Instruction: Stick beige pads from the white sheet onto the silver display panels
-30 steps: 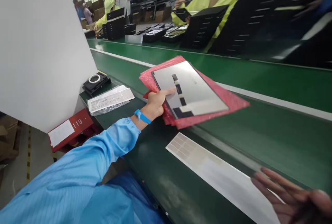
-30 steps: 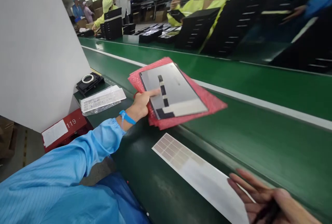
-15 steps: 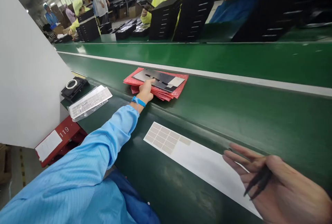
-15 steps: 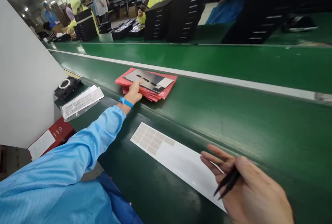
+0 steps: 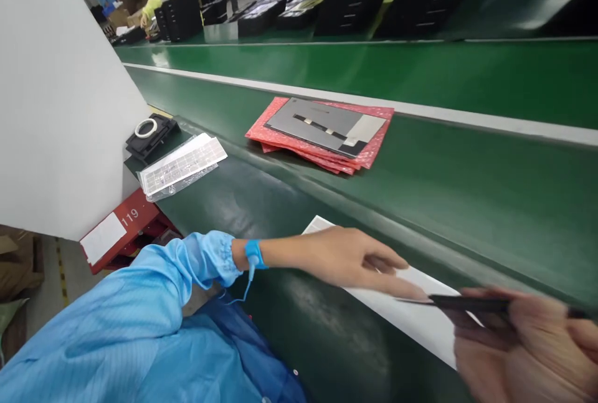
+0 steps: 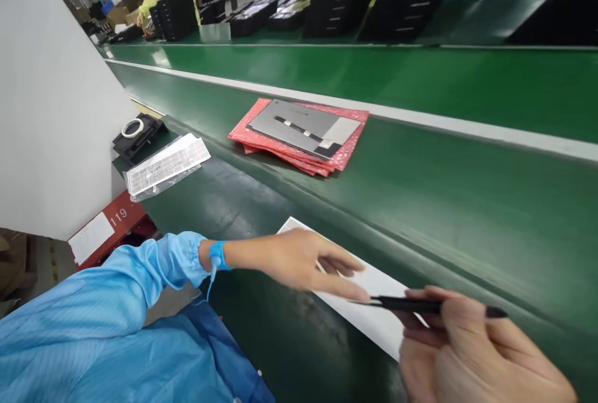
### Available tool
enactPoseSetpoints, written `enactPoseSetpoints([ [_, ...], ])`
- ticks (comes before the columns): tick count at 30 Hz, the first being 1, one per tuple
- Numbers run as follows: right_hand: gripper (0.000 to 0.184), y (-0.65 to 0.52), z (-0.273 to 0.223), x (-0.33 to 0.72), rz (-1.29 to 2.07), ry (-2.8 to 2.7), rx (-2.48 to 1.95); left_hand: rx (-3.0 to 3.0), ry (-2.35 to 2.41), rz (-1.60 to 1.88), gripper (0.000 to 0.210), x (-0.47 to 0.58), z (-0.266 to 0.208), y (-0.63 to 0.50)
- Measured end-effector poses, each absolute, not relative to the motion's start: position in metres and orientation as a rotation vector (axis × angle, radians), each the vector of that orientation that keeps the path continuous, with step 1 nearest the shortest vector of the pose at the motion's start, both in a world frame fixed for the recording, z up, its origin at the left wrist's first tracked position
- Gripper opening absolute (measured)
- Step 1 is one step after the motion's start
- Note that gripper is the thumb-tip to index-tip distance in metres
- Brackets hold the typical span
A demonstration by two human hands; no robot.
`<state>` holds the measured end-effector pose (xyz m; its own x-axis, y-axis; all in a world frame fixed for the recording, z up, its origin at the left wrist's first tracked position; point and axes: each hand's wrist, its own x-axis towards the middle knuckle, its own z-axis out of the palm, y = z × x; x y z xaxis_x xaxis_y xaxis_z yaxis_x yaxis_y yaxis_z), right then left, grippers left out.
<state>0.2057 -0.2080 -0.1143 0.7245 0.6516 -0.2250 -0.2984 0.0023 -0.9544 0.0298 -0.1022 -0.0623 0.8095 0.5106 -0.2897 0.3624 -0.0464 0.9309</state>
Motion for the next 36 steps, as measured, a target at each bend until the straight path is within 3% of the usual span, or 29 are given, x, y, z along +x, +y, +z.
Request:
enactPoseSetpoints([
  [7,0.041,-0.201,-0.095,0.173,0.703,-0.378,-1.313,1.909,0.61,0.199,0.033,0.039,-0.062,-0.119],
  [14,0.049,-0.202,-0.119,0.205,0.627,-0.436,-1.311,2.122,0.736,0.38,0.028,0.024,-0.092,-0.075],
  [19,0.05,-0.194,-0.134,0.221,0.622,-0.41,-1.396,2.61,0.561,0.242,0.053,0.023,-0.123,-0.073],
  [25,0.034,-0.185,-0.133,0.232,0.488,-0.562,-1.462,2.813,0.485,0.133,0.055,0.031,-0.121,-0.095],
  [36,0.02,-0.195,-0.131,0.223,0.387,-0.623,-1.549,2.841,0.509,0.125,0.049,0.034,-0.113,-0.103],
])
